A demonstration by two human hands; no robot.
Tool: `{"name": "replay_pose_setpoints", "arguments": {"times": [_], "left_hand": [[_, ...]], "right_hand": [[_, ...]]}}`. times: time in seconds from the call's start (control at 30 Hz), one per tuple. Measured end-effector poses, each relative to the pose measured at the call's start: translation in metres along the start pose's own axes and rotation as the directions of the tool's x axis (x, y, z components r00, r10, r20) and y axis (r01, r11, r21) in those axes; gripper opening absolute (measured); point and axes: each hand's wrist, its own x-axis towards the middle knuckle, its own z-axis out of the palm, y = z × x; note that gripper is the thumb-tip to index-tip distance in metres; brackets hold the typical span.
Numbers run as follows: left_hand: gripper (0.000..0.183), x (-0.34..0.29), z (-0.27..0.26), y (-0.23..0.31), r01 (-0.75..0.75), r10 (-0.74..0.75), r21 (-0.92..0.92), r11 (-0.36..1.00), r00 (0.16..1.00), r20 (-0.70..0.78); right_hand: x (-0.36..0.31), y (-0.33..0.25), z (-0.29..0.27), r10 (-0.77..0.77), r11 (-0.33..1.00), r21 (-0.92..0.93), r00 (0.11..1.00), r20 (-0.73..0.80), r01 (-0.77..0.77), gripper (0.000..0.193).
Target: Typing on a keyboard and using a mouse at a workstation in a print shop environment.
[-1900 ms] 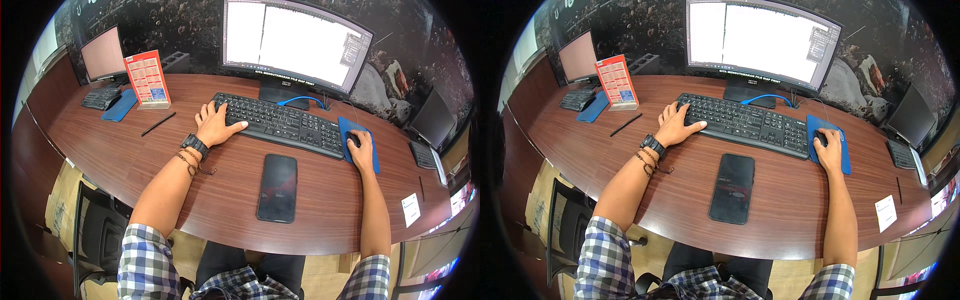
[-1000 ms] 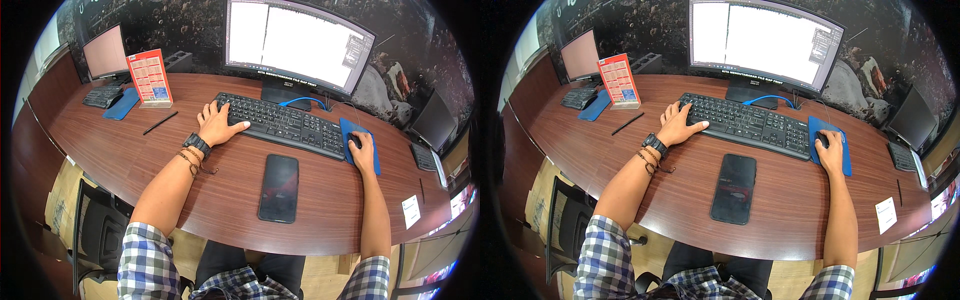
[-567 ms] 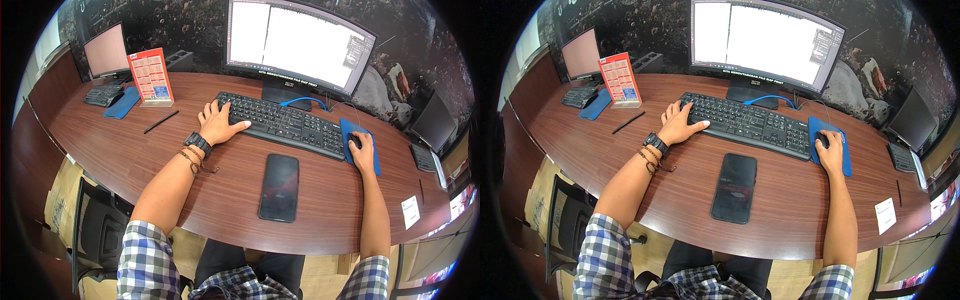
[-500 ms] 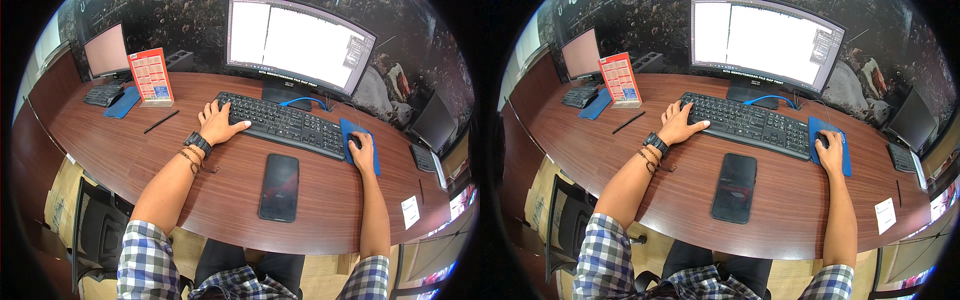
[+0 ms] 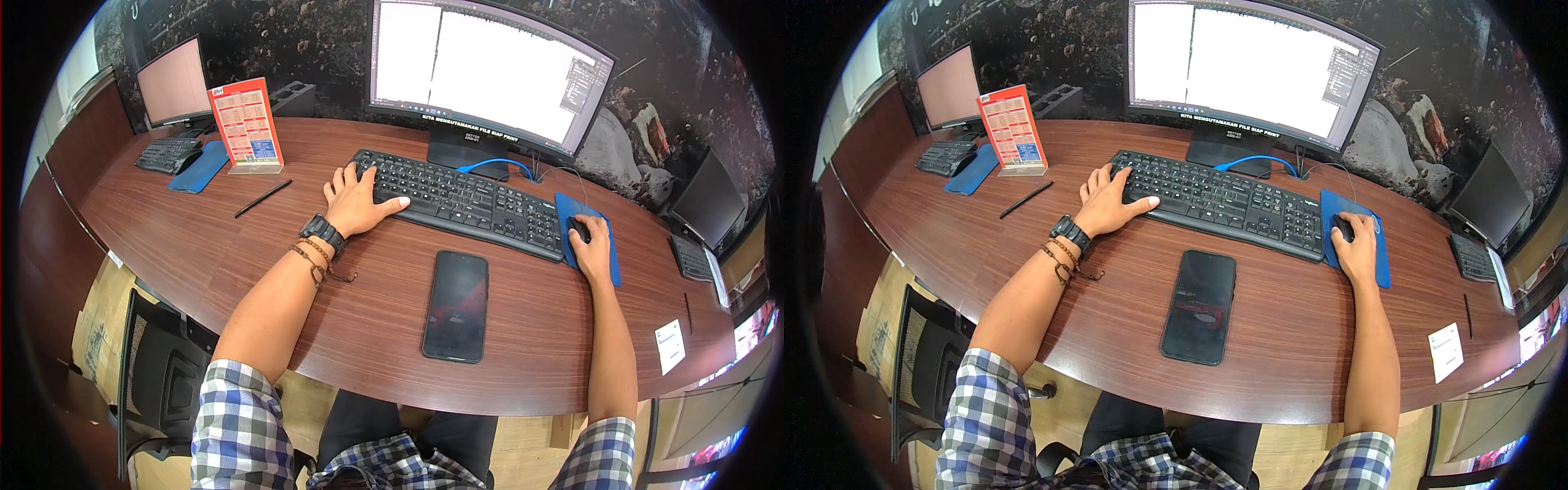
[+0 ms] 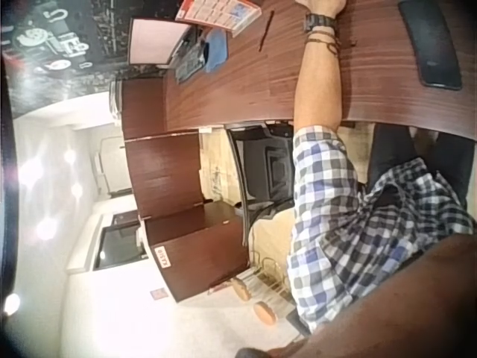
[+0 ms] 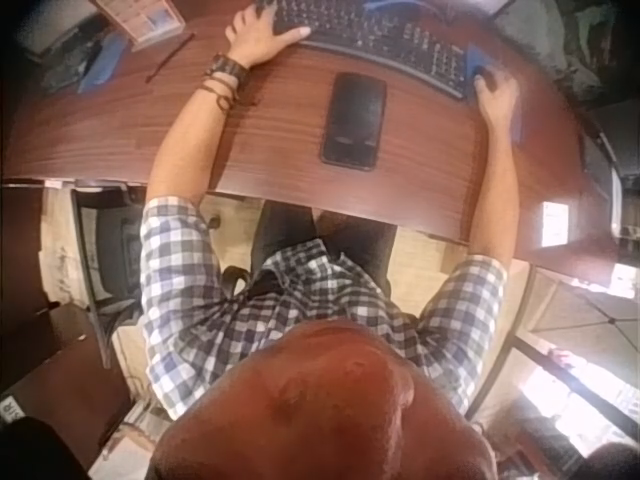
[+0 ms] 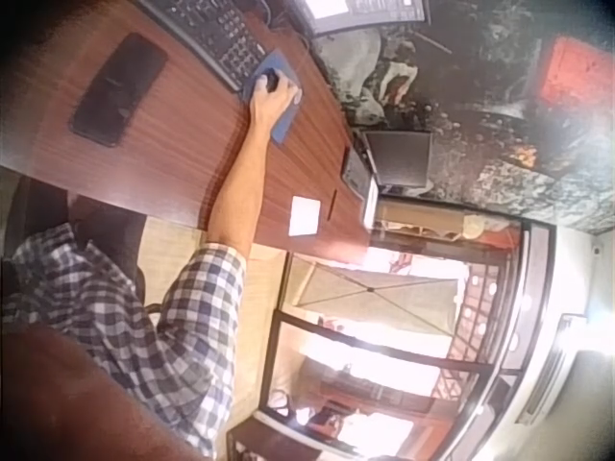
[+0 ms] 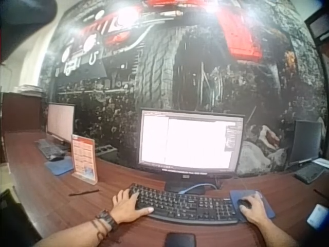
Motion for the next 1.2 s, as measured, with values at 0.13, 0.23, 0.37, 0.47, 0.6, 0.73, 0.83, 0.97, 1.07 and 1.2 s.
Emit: {"name": "replay_pose_setpoints", "arguments": {"times": [0.13,0.23,0.37,0.47,0.6,0.73,0.83,0.97,1.07,1.2], "left_hand": [[0.106,0.0002,0.0005,-0.0014,-0.007,0.007,0.0,1.0,1.0,0.0],[0.107,0.0004,0.0036,-0.0018,-0.009,0.009,0.003,1.0,1.0,-0.016],[0.106,0.0,0.003,-0.0013,-0.008,0.008,0.007,1.0,1.0,-0.024],[0.104,-0.0008,0.003,-0.0029,-0.018,0.018,0.007,1.0,0.999,-0.039],[0.104,-0.0003,0.0036,-0.0022,-0.017,0.017,0.005,1.0,0.999,-0.044],[0.104,-0.0004,0.0028,-0.0017,-0.012,0.013,0.008,1.0,0.999,-0.037],[0.104,-0.0004,0.0033,-0.0025,-0.013,0.013,0.007,1.0,0.999,-0.035],[0.105,-0.001,0.0028,-0.0013,-0.012,0.012,0.005,1.0,1.0,-0.026],[0.104,-0.001,0.0024,-0.0016,-0.012,0.012,0.009,1.0,1.0,-0.026],[0.104,-0.0007,0.0023,-0.0015,-0.014,0.014,0.002,1.0,1.0,-0.027]], "right_hand": [[-0.0005,-0.0009,-0.0005,-0.011,1.0,0.001,1.0,-0.009,0.011,0.033],[-0.0009,-0.0011,-0.0008,-0.004,1.0,0.006,1.0,-0.004,0.004,0.033],[-0.0011,0.0002,-0.0004,-0.009,1.0,0.002,1.0,-0.012,0.009,0.033],[-0.0007,-0.0005,0.0003,-0.013,1.0,0.007,1.0,-0.012,0.013,0.034],[-0.0011,-0.001,-0.0007,-0.02,1.0,0.007,1.0,-0.012,0.02,0.033],[-0.0014,-0.0011,-0.0011,-0.009,1.0,0.011,1.0,-0.007,0.009,0.033],[-0.0007,-0.0015,0.0001,0.001,1.0,0.013,1.0,-0.001,-0.001,0.034],[-0.0012,-0.001,-0.0005,-0.011,1.0,0.003,1.0,-0.014,0.011,0.034],[-0.0012,-0.0006,-0.0006,-0.005,1.0,0.012,1.0,-0.008,0.005,0.034],[-0.0005,0.0011,0.0002,-0.016,1.0,0.005,1.0,-0.004,0.016,0.034]]}}
